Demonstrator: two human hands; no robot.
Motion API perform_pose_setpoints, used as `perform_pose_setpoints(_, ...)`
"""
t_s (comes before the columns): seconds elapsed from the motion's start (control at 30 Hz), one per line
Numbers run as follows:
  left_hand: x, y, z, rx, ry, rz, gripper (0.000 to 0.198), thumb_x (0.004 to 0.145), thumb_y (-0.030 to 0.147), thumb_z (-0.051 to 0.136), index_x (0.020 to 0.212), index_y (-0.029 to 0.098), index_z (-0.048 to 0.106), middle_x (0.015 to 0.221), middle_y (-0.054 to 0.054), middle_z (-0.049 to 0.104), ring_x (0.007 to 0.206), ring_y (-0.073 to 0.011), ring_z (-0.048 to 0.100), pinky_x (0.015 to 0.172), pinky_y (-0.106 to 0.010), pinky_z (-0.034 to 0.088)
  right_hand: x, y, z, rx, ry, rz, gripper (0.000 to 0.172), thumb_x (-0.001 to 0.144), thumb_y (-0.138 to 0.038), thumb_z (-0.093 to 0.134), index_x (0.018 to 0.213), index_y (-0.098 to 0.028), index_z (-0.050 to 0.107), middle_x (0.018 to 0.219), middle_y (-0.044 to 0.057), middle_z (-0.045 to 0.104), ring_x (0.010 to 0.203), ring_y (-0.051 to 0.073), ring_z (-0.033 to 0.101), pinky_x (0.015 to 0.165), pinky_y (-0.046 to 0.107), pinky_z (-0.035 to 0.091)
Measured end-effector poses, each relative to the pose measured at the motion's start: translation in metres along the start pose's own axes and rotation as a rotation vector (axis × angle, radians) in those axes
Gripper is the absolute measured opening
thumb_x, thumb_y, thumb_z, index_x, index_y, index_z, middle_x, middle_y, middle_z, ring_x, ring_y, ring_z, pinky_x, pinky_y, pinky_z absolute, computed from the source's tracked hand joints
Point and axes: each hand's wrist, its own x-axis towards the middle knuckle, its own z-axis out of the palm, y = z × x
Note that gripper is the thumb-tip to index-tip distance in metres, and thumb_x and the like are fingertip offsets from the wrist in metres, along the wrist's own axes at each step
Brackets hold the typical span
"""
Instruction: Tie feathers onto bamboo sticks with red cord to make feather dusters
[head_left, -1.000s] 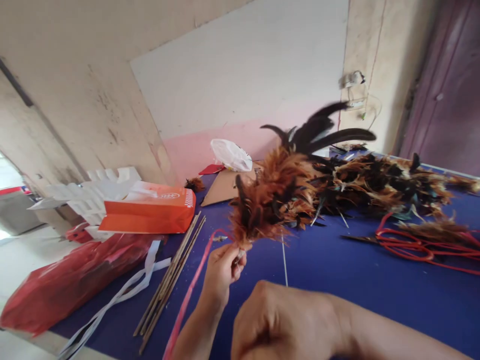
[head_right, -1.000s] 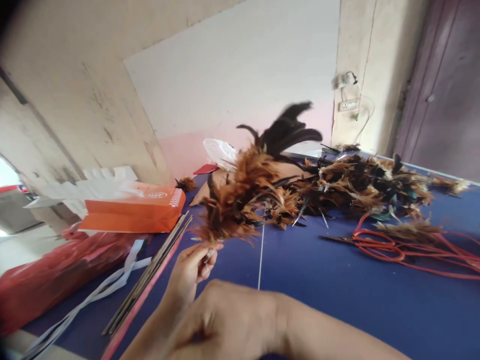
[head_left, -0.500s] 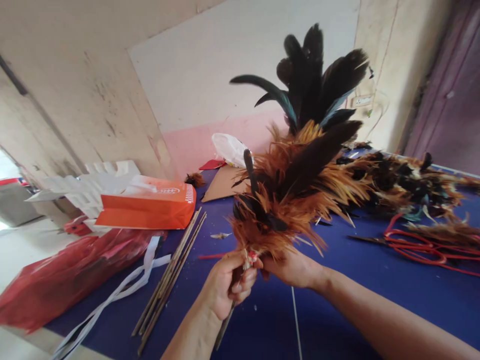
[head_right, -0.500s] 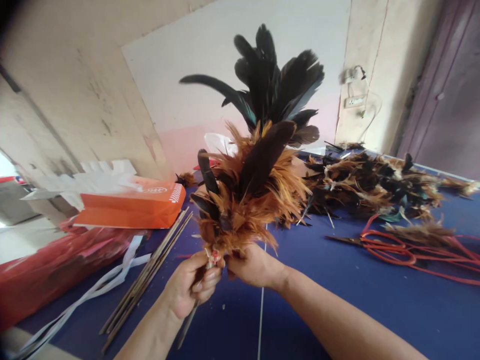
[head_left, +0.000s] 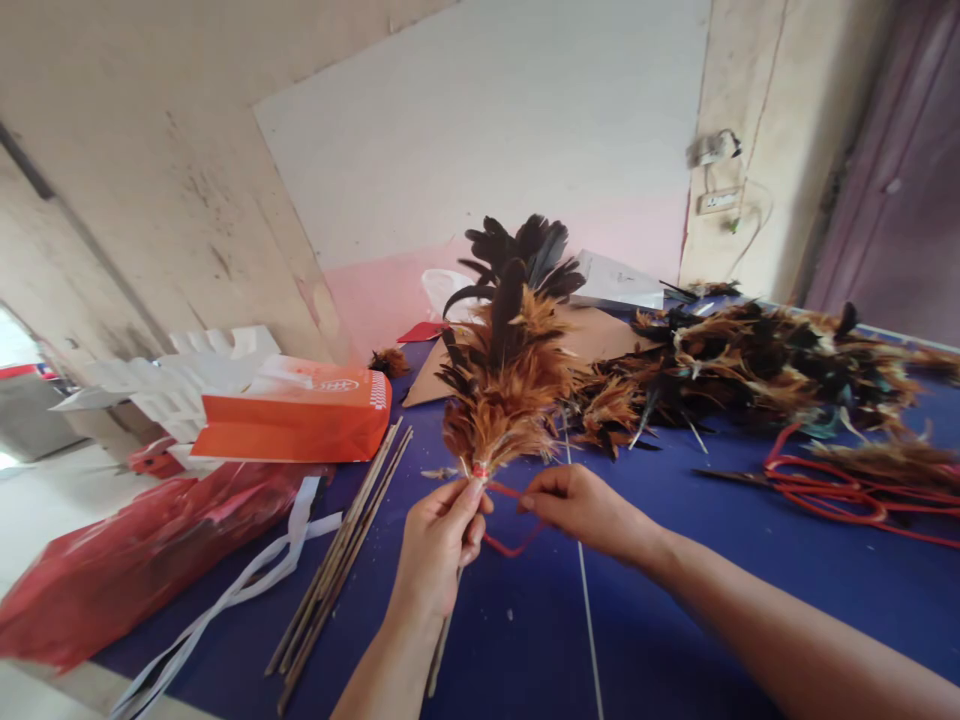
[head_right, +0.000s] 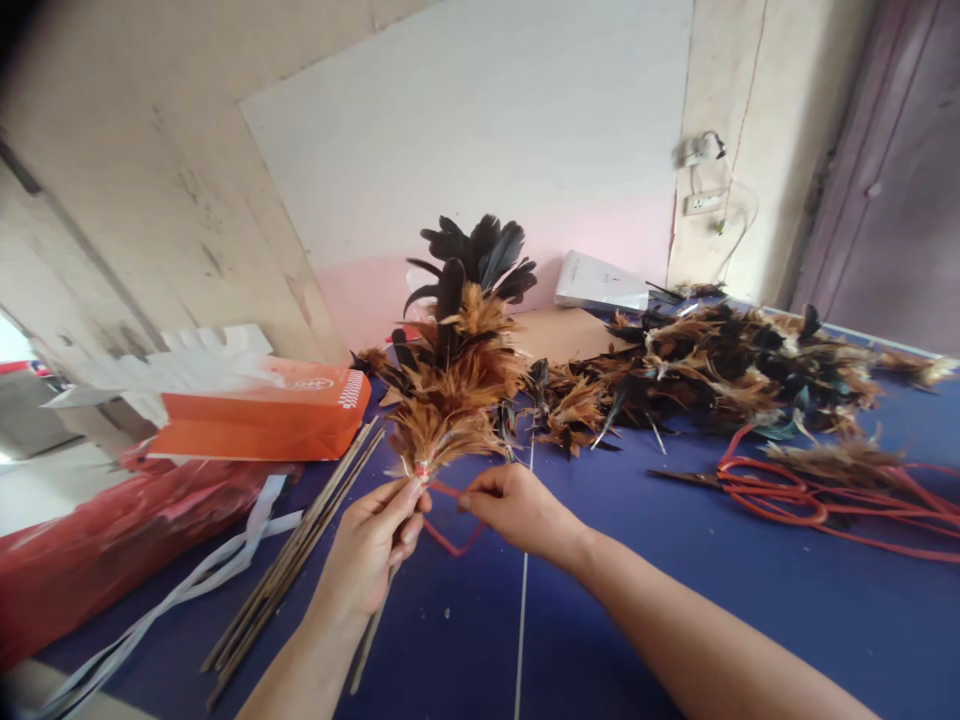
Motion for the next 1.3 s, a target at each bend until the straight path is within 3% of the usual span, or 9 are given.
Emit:
perform_pose_setpoints(0.1, 0.003, 0.004, -0.004, -0.054, 0.066, -0.021, 0.029, 0.060, 0.039, 0.072, 0.061, 0.012, 0.060, 0.044, 0.006, 0.045, 0.034, -0.0014, 0.030, 0.031, -0.015, 0.016, -0.001, 0.006, -0.012, 0.103, -0.209, 0.102, 0.027, 0.078, -0.034, 0.051, 0.078, -0.012, 0.067, 0.049, -0.005, 0.045, 0.039, 0.003, 0.031, 0.038, 0.016, 0.023)
perform_pose_setpoints(0.27, 0.013, 0.002, -0.015, -0.231, 0.151, -0.038, 0.031, 0.051, 0.028, 0.079, 0.075, 0.013, 0.066, 0.069, -0.001, 0.061, 0.040, -0.0011, 0.040, 0.031, -0.013, 0.020, -0.003, 0.020, -0.041, 0.126, -0.404, 0.194, 0.033, 0.075, -0.041, 0.056, 0.085, -0.012, 0.068, 0.042, -0.007, 0.044, 0.034, 0.003, 0.027, 0.034, 0.016, 0.019)
perform_pose_setpoints(0.37, 0.017, -0.002, -0.020, -0.254, 0.104, -0.156, 0.028, 0.055, 0.029, 0.076, 0.077, 0.014, 0.065, 0.057, 0.003, 0.054, 0.035, 0.0003, 0.035, 0.030, -0.012, 0.015, -0.004, 0.025, -0.059, 0.037, -0.458, 0.232, 0.037, 0.074, -0.046, 0.057, 0.082, -0.011, 0.069, 0.041, -0.006, 0.047, 0.033, 0.003, 0.026, 0.035, 0.017, 0.018)
perform_pose_setpoints(0.43, 0.019, -0.005, -0.023, -0.270, 0.061, -0.200, 0.025, 0.059, 0.031, 0.074, 0.075, 0.015, 0.064, 0.050, 0.006, 0.048, 0.032, 0.0003, 0.032, 0.030, -0.012, 0.012, -0.003, 0.030, -0.073, -0.038, -0.357, 0.221, 0.041, 0.074, -0.049, 0.055, 0.075, -0.011, 0.069, 0.047, -0.002, 0.053, 0.036, 0.003, 0.028, 0.035, 0.017, 0.021)
perform_pose_setpoints(0.6, 0.025, -0.015, -0.027, -0.344, -0.019, -0.230, 0.022, 0.062, 0.030, 0.072, 0.074, 0.015, 0.062, 0.050, 0.006, 0.046, 0.033, -0.0004, 0.032, 0.029, -0.013, 0.014, 0.010, 0.040, -0.120, -0.280, 0.354, 0.204, 0.043, 0.076, -0.049, 0.049, 0.079, -0.011, 0.068, 0.057, 0.003, 0.058, 0.041, 0.007, 0.036, 0.038, 0.020, 0.027)
perform_pose_setpoints(0.67, 0.026, -0.017, -0.026, -0.350, -0.044, -0.255, 0.022, 0.064, 0.032, 0.071, 0.074, 0.015, 0.061, 0.050, 0.006, 0.044, 0.033, -0.0005, 0.031, 0.029, -0.013, 0.014, 0.019, 0.042, -0.136, -0.468, 0.512, 0.210, 0.039, 0.077, -0.044, 0.048, 0.082, -0.011, 0.069, 0.060, 0.004, 0.060, 0.047, 0.009, 0.043, 0.043, 0.021, 0.032)
perform_pose_setpoints(0.8, 0.026, -0.020, -0.024, -0.384, -0.061, -0.290, 0.019, 0.067, 0.030, 0.070, 0.073, 0.015, 0.060, 0.050, 0.006, 0.044, 0.033, -0.0003, 0.031, 0.029, -0.012, 0.014, 0.039, 0.045, -0.144, -0.726, 0.515, 0.229, 0.026, 0.072, -0.035, 0.054, 0.078, -0.016, 0.071, 0.069, 0.005, 0.065, 0.061, 0.013, 0.055, 0.053, 0.022, 0.037)
perform_pose_setpoints(1.03, 0.024, -0.014, -0.019, -0.595, 0.004, -0.354, 0.002, 0.077, 0.012, 0.057, 0.077, 0.012, 0.059, 0.065, 0.000, 0.054, 0.039, 0.0005, 0.038, 0.029, -0.008, 0.025, 0.074, 0.069, -0.120, -0.945, 0.425, 0.196, 0.020, 0.071, -0.017, 0.053, 0.080, -0.021, 0.070, 0.094, 0.007, 0.065, 0.086, 0.018, 0.058, 0.066, 0.023, 0.038)
perform_pose_setpoints(1.3, 0.025, -0.015, -0.017, -0.628, 0.014, -0.360, 0.002, 0.078, 0.010, 0.056, 0.079, 0.011, 0.058, 0.069, -0.002, 0.054, 0.040, 0.0006, 0.040, 0.029, -0.008, 0.027, 0.061, 0.083, -0.129, -0.954, 0.447, 0.233, 0.024, 0.070, -0.014, 0.052, 0.089, -0.017, 0.065, 0.086, 0.010, 0.066, 0.081, 0.021, 0.060, 0.064, 0.026, 0.039)
